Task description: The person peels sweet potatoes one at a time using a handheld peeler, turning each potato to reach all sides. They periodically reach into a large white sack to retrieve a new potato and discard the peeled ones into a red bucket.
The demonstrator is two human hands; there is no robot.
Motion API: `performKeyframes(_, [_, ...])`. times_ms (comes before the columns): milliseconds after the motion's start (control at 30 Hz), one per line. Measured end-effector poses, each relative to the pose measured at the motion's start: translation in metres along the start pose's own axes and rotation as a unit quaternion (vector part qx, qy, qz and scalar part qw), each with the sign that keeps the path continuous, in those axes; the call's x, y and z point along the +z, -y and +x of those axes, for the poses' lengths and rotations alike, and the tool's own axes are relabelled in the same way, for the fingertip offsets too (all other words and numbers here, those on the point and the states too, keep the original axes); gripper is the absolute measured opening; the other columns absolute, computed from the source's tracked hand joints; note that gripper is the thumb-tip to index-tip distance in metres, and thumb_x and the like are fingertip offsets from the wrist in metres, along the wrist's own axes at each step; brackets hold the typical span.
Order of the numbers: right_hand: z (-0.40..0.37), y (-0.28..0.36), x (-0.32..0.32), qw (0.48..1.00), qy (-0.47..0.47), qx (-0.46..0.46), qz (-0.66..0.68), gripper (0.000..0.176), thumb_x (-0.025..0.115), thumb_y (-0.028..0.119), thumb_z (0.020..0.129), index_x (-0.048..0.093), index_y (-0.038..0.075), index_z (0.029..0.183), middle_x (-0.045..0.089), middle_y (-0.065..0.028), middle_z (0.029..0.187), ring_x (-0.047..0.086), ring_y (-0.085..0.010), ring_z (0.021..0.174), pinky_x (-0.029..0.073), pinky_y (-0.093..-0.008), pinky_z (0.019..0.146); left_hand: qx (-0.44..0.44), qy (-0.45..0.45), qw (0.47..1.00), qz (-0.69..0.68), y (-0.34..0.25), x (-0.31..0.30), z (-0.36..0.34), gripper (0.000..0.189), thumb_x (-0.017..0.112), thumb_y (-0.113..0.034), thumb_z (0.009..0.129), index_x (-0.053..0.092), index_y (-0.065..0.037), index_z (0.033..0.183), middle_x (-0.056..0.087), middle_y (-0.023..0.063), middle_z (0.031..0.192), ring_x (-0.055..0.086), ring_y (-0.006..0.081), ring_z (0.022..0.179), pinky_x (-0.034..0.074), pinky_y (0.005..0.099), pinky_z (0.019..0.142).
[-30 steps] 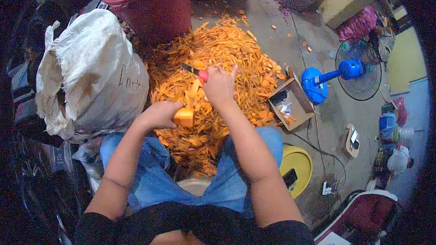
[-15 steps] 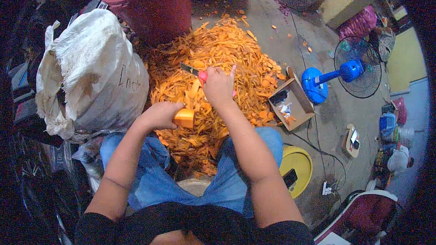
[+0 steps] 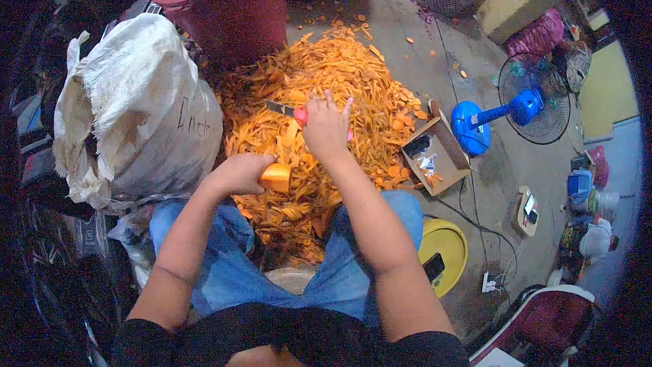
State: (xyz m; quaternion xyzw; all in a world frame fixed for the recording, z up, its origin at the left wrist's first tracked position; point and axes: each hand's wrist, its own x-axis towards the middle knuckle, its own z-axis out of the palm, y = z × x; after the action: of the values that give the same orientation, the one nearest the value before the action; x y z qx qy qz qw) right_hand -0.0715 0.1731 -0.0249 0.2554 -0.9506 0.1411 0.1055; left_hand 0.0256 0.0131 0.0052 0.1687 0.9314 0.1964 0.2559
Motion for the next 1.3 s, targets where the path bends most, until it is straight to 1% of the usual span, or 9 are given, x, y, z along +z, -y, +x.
performKeyframes(133, [-0.001, 0.001, -0.004, 1.0, 0.024, -0.015, -0.007, 0.038, 0.05, 0.011, 0.068, 0.045, 0.006, 0.105, 0.048, -0.0066, 0.108, 0.036, -0.024, 0.11, 0.013, -0.0566, 0.09, 0.009, -0.015, 1.0, -0.005, 0.001, 0.002, 0.0, 0.037, 0.065, -0.014, 0.053, 0.045, -0.004, 0.083, 0.054, 0.0156, 0.073, 0.053, 0.0316, 0.073, 0.042, 0.0389, 0.063])
performKeyframes(367, [-0.001, 0.0, 0.0, 0.999, 0.035, -0.011, -0.016, 0.037, 0.049, 0.012, 0.068, 0.046, 0.007, 0.105, 0.048, -0.007, 0.108, 0.037, -0.024, 0.109, 0.013, -0.0566, 0.089, 0.003, -0.01, 1.0, -0.004, 0.001, 0.002, 0.0, 0.033, 0.064, -0.013, 0.055, 0.045, -0.005, 0.081, 0.055, 0.014, 0.074, 0.053, 0.0294, 0.074, 0.043, 0.0384, 0.063])
performKeyframes(467, [-0.001, 0.001, 0.0, 1.0, 0.002, -0.016, 0.008, 0.03, 0.05, 0.014, 0.069, 0.049, 0.007, 0.098, 0.052, -0.008, 0.102, 0.04, -0.0245, 0.106, 0.015, -0.0569, 0.088, 0.006, -0.016, 1.0, -0.001, 0.001, 0.003, 0.0, 0.033, 0.063, -0.013, 0.055, 0.046, -0.005, 0.081, 0.055, 0.0141, 0.073, 0.053, 0.0293, 0.074, 0.043, 0.0383, 0.063])
performKeyframes(667, [0.001, 0.007, -0.013, 0.996, 0.09, 0.012, 0.024, 0.015, 0.053, 0.017, 0.069, 0.051, 0.01, 0.083, 0.057, -0.0082, 0.073, 0.053, -0.0227, 0.081, 0.02, -0.0567, 0.086, 0.0, 0.0, 1.0, -0.002, -0.001, 0.0, 0.0, 0.032, 0.063, -0.013, 0.055, 0.046, -0.005, 0.081, 0.055, 0.0141, 0.073, 0.054, 0.0292, 0.074, 0.043, 0.0381, 0.063])
performKeyframes(767, [0.0, 0.006, -0.009, 0.997, 0.078, 0.012, 0.018, 0.026, 0.054, 0.016, 0.068, 0.05, 0.014, 0.094, 0.056, -0.0074, 0.066, 0.054, -0.0211, 0.073, 0.021, -0.0562, 0.086, 0.014, -0.01, 1.0, -0.001, 0.002, 0.003, 0.001, 0.038, 0.064, -0.015, 0.053, 0.046, -0.005, 0.084, 0.055, 0.0151, 0.072, 0.053, 0.0304, 0.072, 0.043, 0.0382, 0.062])
performKeyframes(833, [0.0, 0.007, -0.009, 0.998, 0.055, 0.002, 0.02, 0.042, 0.054, 0.016, 0.068, 0.044, 0.017, 0.109, 0.055, -0.0079, 0.066, 0.055, -0.0207, 0.072, 0.021, -0.0561, 0.086, 0.009, -0.006, 1.0, 0.004, 0.002, 0.004, 0.001, 0.039, 0.065, -0.015, 0.053, 0.046, -0.005, 0.086, 0.055, 0.0149, 0.072, 0.053, 0.0303, 0.073, 0.043, 0.0381, 0.062])
performKeyframes(933, [0.0, 0.007, -0.009, 0.998, 0.066, -0.006, 0.016, 0.054, 0.054, 0.015, 0.068, 0.034, 0.019, 0.118, 0.055, -0.0084, 0.067, 0.055, -0.0211, 0.071, 0.021, -0.056, 0.086, 0.005, -0.003, 1.0, 0.01, 0.0, 0.002, 0.0, 0.041, 0.065, -0.015, 0.053, 0.046, -0.005, 0.087, 0.055, 0.0148, 0.073, 0.054, 0.0304, 0.072, 0.043, 0.0381, 0.063])
performKeyframes(1033, [0.002, 0.008, -0.01, 0.994, 0.105, 0.02, -0.002, 0.053, 0.056, 0.021, 0.069, 0.034, 0.023, 0.118, 0.057, -0.0102, 0.074, 0.055, -0.0219, 0.075, 0.022, -0.0524, 0.088, 0.005, -0.002, 1.0, 0.003, 0.003, 0.006, 0.002, 0.042, 0.066, -0.015, 0.053, 0.046, -0.005, 0.088, 0.055, 0.0148, 0.073, 0.054, 0.0304, 0.072, 0.043, 0.0383, 0.063])
performKeyframes(1300, [0.001, 0.009, -0.014, 0.994, 0.106, 0.017, 0.011, 0.054, 0.055, 0.016, 0.068, 0.034, 0.023, 0.118, 0.057, -0.0105, 0.073, 0.055, -0.0224, 0.076, 0.021, -0.0527, 0.088, 0.003, 0.007, 1.0, 0.006, -0.002, 0.0, 0.0, 0.04, 0.066, -0.015, 0.053, 0.045, -0.005, 0.086, 0.055, 0.0154, 0.073, 0.054, 0.0309, 0.073, 0.043, 0.0389, 0.062])
